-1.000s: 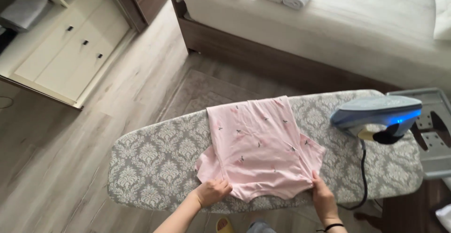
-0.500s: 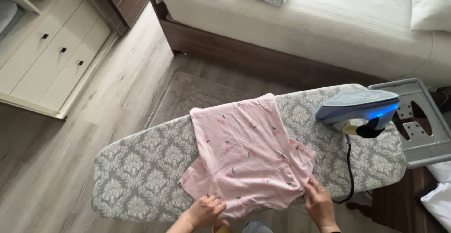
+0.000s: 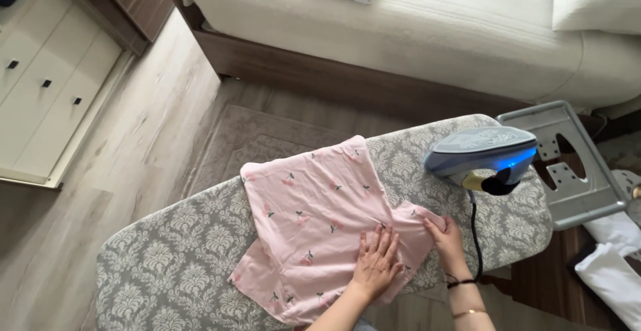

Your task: Ironing and folding a pink t-shirt on an ironing board.

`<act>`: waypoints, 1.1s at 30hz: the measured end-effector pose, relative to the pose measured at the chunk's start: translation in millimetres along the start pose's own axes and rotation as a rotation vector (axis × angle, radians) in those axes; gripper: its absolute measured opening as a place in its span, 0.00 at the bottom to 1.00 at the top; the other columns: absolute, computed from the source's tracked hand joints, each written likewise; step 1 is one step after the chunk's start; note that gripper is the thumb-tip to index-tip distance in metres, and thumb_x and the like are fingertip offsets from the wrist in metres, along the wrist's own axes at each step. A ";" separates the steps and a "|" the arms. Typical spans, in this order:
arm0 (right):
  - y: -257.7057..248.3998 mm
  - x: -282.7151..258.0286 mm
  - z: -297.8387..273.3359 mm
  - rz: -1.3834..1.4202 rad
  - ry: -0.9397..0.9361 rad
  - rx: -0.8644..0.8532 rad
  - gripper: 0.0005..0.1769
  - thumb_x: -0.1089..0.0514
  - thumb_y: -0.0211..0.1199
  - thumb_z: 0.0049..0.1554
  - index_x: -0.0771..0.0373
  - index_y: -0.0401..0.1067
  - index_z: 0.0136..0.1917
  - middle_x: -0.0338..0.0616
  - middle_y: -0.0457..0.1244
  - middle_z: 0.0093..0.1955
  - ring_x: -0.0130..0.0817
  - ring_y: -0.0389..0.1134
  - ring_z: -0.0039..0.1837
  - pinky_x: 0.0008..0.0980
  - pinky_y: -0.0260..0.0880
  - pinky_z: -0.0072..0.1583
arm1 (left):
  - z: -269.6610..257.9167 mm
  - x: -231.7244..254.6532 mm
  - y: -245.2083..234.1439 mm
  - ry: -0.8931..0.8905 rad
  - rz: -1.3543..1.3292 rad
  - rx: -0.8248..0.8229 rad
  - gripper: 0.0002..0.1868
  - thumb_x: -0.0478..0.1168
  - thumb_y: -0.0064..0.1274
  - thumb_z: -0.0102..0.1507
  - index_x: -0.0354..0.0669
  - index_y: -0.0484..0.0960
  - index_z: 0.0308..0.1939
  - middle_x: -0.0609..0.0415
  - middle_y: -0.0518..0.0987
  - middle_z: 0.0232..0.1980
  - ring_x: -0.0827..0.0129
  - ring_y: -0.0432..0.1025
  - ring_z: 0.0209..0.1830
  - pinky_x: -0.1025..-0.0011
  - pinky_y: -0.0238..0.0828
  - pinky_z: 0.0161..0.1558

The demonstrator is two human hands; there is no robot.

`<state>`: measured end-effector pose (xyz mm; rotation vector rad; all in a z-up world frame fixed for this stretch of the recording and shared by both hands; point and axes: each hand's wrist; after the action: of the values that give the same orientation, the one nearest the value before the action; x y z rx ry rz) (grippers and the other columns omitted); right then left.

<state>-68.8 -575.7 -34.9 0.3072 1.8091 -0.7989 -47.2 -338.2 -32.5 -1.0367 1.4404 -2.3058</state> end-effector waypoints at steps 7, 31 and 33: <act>45.9 -42.0 -86.6 -0.527 -0.840 -0.017 0.14 0.62 0.62 0.56 0.61 0.71 0.56 0.51 0.68 0.48 0.41 0.71 0.40 0.38 0.73 0.40 | -0.6 -15.1 -2.5 -0.094 -0.124 -0.036 0.43 0.57 0.40 0.68 0.31 0.53 0.78 0.37 0.54 0.80 0.48 0.44 0.81 0.39 0.29 0.75; 72.5 -67.5 -117.9 -0.956 -0.931 -0.289 0.32 0.54 0.62 0.52 0.62 0.68 0.69 0.52 0.57 0.76 0.47 0.56 0.76 0.70 0.43 0.73 | -19.9 -115.5 -89.3 -0.633 -0.206 0.496 0.05 0.38 0.58 0.60 0.56 0.86 0.32 0.54 0.85 0.42 0.61 0.77 0.48 0.64 0.74 0.49; 85.3 -72.8 -119.3 -0.718 -1.023 -0.211 0.17 0.61 0.62 0.56 0.64 0.73 0.59 0.47 0.65 0.67 0.41 0.63 0.73 0.52 0.56 0.75 | -71.7 -151.2 -113.9 -0.875 -0.005 0.545 0.05 0.40 0.58 0.64 0.44 0.81 0.42 0.50 0.81 0.45 0.59 0.73 0.51 0.61 0.69 0.56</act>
<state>-80.8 -422.8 22.3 -0.8137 0.9620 -0.9773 32.9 -152.6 -21.2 -1.5409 0.4391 -1.6849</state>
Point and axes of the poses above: each hand's wrist, its own z-axis towards the middle knuckle, its own y-axis out of the palm, x = y × z
